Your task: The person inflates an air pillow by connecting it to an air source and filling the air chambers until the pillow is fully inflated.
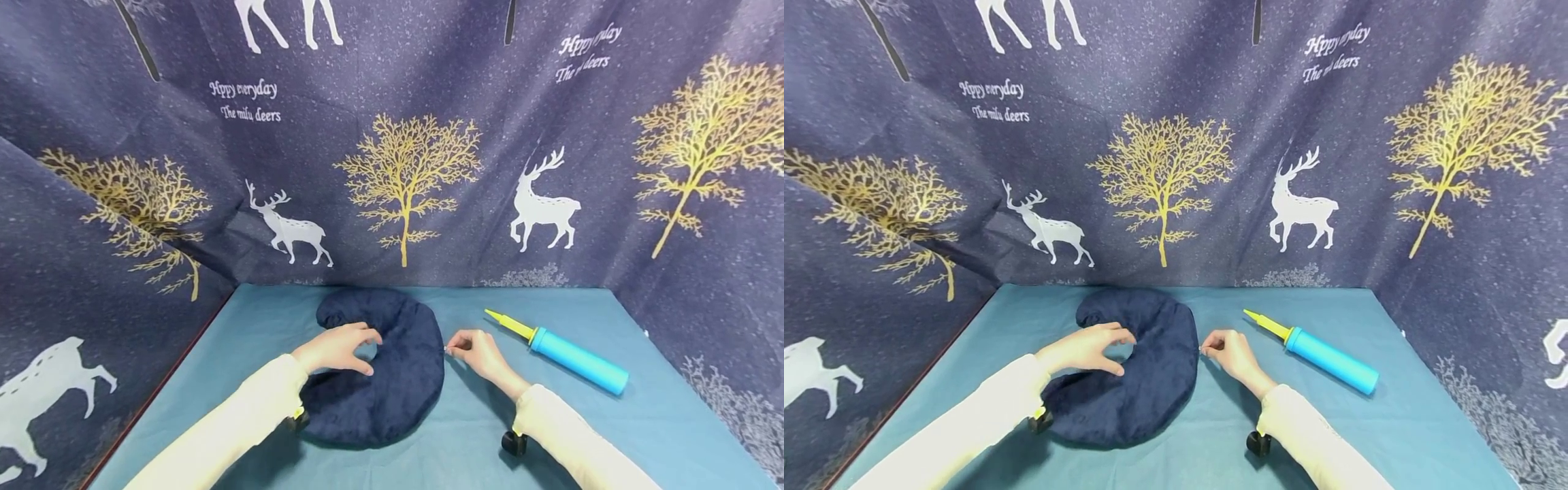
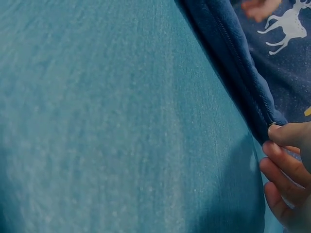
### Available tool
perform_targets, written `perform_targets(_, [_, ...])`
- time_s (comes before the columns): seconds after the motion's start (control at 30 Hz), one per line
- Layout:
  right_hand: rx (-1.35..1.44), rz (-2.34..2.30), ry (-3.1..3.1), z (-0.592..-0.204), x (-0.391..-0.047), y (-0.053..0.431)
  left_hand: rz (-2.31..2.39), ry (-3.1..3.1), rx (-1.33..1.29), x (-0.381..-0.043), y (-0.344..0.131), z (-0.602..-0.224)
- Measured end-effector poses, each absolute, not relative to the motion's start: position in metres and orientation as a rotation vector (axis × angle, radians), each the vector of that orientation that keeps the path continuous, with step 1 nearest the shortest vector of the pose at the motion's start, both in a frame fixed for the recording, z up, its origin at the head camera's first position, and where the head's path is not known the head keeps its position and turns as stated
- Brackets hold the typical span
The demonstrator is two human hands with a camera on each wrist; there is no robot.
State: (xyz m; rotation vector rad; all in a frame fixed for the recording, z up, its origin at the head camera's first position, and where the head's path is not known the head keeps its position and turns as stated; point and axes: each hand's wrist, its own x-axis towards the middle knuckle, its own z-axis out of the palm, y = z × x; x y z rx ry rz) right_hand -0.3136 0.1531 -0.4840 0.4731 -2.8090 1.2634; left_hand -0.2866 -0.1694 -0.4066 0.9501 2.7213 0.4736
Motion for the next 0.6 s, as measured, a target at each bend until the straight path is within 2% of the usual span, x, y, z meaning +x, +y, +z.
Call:
perform_targets(0.33, [0.486,1.273,-2.824,-0.485,-0.314,0.151,0.441,2.674,1.138,-0.315,-0.138,-0.435])
perform_targets(0.6, [0.465,1.257,-2.826,-0.487,-0.315,0.153,0.361,2.596,1.012,-0.328,-0.125,-0.445])
